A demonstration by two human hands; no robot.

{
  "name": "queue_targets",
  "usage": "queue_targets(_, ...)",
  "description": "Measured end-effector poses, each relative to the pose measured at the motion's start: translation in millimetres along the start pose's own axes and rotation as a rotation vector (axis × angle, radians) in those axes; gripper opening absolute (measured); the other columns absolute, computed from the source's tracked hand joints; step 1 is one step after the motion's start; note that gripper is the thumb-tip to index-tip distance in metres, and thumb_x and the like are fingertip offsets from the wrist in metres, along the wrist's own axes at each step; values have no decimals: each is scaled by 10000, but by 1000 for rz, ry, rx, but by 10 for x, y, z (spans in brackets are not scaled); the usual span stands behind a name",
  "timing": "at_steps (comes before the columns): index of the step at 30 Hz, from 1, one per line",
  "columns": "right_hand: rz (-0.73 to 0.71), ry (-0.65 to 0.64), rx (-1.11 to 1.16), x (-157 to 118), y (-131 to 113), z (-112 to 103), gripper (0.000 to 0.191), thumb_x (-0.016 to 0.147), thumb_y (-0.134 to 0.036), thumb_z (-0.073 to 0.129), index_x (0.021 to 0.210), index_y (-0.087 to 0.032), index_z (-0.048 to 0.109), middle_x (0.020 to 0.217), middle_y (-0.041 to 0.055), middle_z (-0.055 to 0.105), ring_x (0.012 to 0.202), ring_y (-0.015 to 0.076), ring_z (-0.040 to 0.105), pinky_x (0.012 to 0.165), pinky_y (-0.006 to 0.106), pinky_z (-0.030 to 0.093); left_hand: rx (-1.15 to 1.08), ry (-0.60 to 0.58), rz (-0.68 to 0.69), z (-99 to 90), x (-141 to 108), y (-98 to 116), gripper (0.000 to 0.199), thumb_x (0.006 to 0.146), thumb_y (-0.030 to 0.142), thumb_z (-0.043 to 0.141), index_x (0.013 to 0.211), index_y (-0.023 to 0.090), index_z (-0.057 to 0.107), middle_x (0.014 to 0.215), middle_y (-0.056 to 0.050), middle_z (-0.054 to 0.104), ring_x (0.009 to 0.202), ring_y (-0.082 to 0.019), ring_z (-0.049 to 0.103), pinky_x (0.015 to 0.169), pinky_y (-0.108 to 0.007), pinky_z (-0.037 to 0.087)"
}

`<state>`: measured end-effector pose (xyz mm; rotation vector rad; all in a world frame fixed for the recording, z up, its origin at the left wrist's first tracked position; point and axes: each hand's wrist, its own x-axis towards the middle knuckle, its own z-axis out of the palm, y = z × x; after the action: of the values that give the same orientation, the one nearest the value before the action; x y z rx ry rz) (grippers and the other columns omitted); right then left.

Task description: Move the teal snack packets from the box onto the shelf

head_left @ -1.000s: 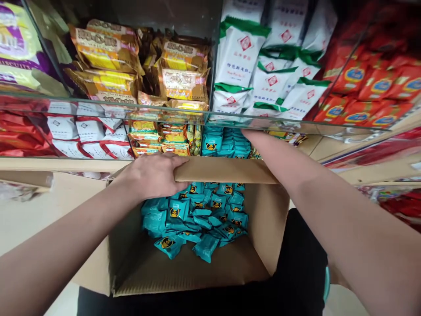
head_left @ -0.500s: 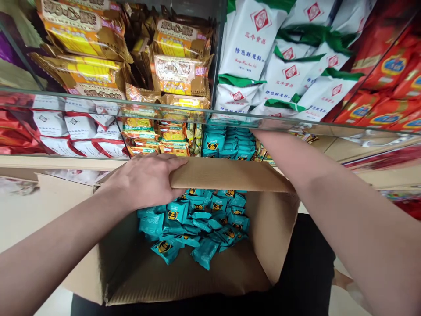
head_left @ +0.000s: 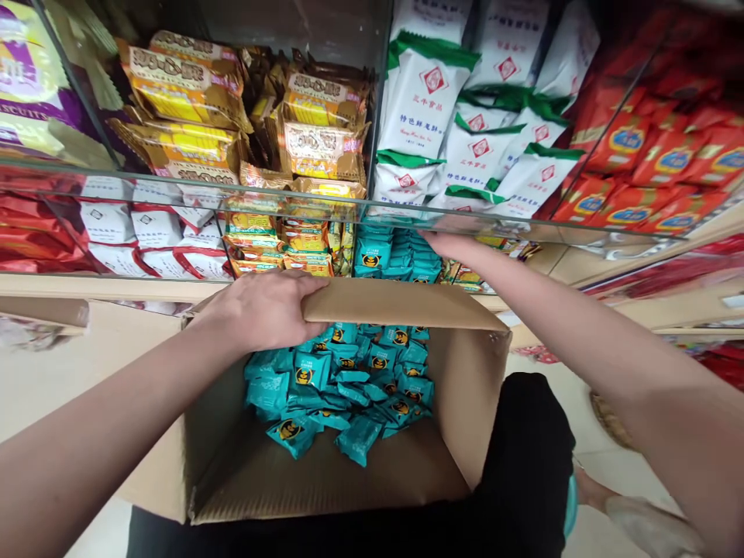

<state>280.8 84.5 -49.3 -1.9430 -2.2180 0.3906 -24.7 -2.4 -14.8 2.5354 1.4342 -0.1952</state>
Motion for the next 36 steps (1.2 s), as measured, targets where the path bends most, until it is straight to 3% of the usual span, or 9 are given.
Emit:
queue_targets(3, -88, 0, 66, -729, -137, -195, 364, 875, -401, 361, 800, -148, 611, 783, 81, 636, 755, 197, 578, 741, 368, 435, -6, 4, -15, 20, 0, -9, 603, 667, 541, 457, 1239, 354, 423, 1169, 16, 569, 1012, -252, 537, 832, -356, 396)
queue_targets(5, -213, 232, 135, -1381, -330, -227, 264, 875, -330, 386, 820, -179, 595, 835, 62, 620, 805, 181, 566, 777, 361, 421, -2, 5, -28, 37, -1, -16, 606, 664, 550, 458, 1239, 362, 422, 1163, 12, 573, 999, -264, 543, 817, -367, 402)
queue_targets(9, -390, 259, 305, -2258, -713, 344, 114, 813, -195, 484, 877, -215, 575, 861, 40, 595, 857, 163, 546, 785, 311, 433, 23, 19, -29, 33, -17, -6, 610, 669, 581, 433, 1232, 346, 438, 1149, -3, 582, 998, -264, 546, 826, -364, 400)
queue_targets(13, 172, 215, 447, -1997, -738, 1283, 401, 765, -201, 515, 1155, -126, 457, 1196, 155, 448, 1136, 243, 418, 944, 385, 360, 74, 13, -29, -10, -62, 33, 644, 682, 621, 382, 1254, 327, 415, 1173, -31, 568, 1035, -264, 530, 836, -358, 397)
queue_targets(17, 533, 364, 577, -1527, -638, 1687, 501, 722, -177, 549, 1195, -98, 404, 1231, 182, 401, 1213, 264, 325, 978, 378, 314, 130, 7, -51, -10, -106, 66, 661, 689, 619, 372, 1288, 339, 358, 1185, -45, 562, 1019, -289, 539, 807, -383, 408)
queue_targets(25, 595, 377, 760, -1508, -720, 1628, 385, 602, -158, 662, 958, -131, 516, 1049, 165, 546, 1017, 288, 506, 867, 385, 387, 125, 50, -14, -89, -153, 59, 667, 701, 608, 387, 1281, 279, 389, 1213, -74, 539, 1069, -289, 508, 871, -394, 387)
queue_targets(29, 524, 393, 934, -1783, -863, 1407, 204, 643, -253, 630, 781, -174, 503, 872, 89, 594, 886, 253, 567, 791, 381, 432, -8, 319, 173, -55, -458, 237, 606, 716, 489, 475, 1262, 236, 406, 1312, -74, 435, 1198, -271, 378, 992, -398, 297)
queue_targets(33, 429, 328, 1298, -2246, -1188, 1074, 272, 748, -443, 500, 799, -185, 429, 744, 20, 579, 656, 159, 589, 602, 310, 488, -531, 617, 63, 341, -869, 741, 548, 789, 411, 440, 1289, 228, 306, 1244, -93, 466, 1118, -227, 457, 898, -366, 407)
queue_targets(36, 325, 152, 1766, -2508, -1444, 843, 374, 659, -472, 614, 798, -186, 417, 737, -2, 559, 594, 119, 559, 552, 266, 474, -1017, 514, -151, 596, -986, 1131, 466, 795, 497, 398, 1164, 213, 422, 931, -50, 582, 800, -175, 576, 619, -279, 476)
